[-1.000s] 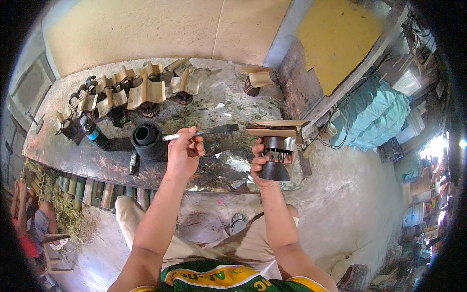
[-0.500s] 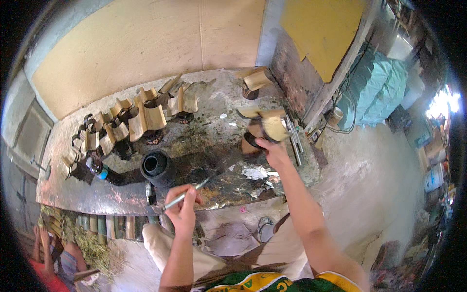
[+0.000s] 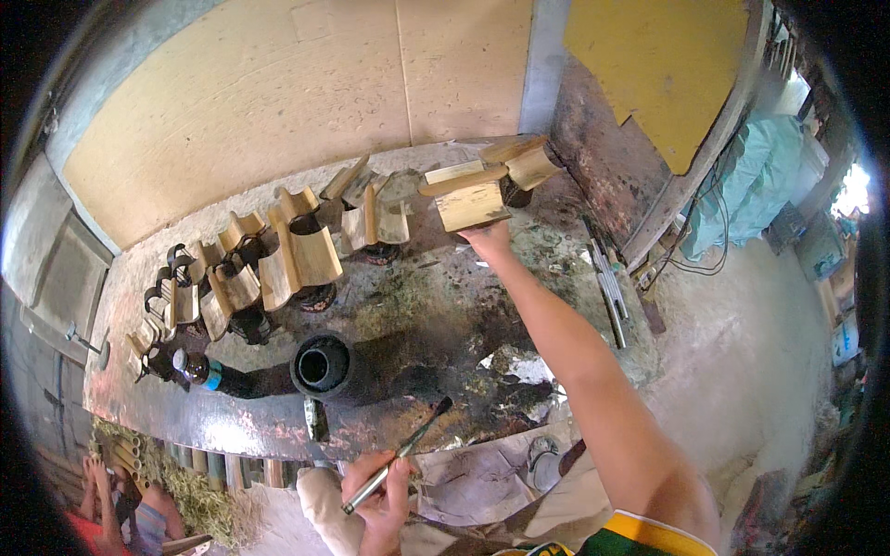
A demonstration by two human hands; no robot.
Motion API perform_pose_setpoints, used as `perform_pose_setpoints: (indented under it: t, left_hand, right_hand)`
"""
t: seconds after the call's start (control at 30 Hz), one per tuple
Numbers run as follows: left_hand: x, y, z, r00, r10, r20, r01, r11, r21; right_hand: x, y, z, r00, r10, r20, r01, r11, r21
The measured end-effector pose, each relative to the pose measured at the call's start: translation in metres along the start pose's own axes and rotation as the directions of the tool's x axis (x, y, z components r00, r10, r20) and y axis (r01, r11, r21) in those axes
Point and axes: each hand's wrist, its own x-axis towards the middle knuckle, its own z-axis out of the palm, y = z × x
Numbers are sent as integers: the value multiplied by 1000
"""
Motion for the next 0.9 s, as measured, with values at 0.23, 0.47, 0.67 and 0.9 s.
perform_pose_setpoints:
  t: [0.23, 0.47, 0.67, 0.9]
  left_hand:
    - [-4, -1, 6, 990, -124, 67, 119, 990, 74]
    - [2, -1, 1, 990, -92, 105, 82, 992, 97]
    - [4, -4, 2, 987, -111, 115, 101, 991, 93]
    - [-15, -21, -12, 991, -122, 56, 117, 990, 81]
  right_hand:
    - [27, 0, 14, 1000, 21, -3, -20, 980, 199]
    - [10, -15, -61, 987, -4, 159, 95, 815, -572]
    - [36, -30, -127, 965, -67, -255, -127, 731, -670]
    - [95, 11, -114, 981, -17, -193, -42, 954, -298]
